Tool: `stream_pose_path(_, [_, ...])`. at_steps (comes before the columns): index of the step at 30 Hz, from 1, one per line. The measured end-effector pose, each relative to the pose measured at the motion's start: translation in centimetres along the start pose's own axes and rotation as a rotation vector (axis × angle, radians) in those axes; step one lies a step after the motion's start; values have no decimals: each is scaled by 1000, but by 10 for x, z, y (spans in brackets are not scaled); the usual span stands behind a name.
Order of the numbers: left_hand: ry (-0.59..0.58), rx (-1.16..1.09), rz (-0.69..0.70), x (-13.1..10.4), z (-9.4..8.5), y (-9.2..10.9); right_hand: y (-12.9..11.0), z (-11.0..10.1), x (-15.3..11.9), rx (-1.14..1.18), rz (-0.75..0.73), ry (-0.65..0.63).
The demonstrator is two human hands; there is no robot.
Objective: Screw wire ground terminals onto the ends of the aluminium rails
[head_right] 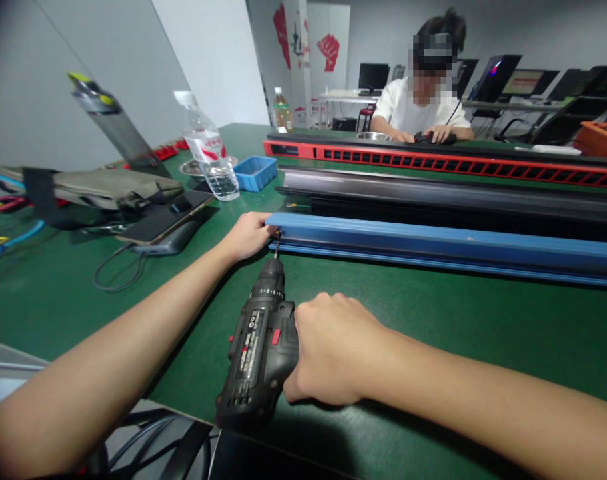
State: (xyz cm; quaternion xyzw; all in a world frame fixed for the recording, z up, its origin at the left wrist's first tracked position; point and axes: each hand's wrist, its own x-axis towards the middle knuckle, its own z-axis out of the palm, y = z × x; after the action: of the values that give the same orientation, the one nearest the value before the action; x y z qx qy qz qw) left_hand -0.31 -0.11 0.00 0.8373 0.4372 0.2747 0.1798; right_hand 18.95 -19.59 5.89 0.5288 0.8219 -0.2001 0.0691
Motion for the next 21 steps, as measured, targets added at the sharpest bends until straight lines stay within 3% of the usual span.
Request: stream_pose_path(21, [-6, -2, -14, 0, 0, 1, -2, -1, 0, 21, -2, 9])
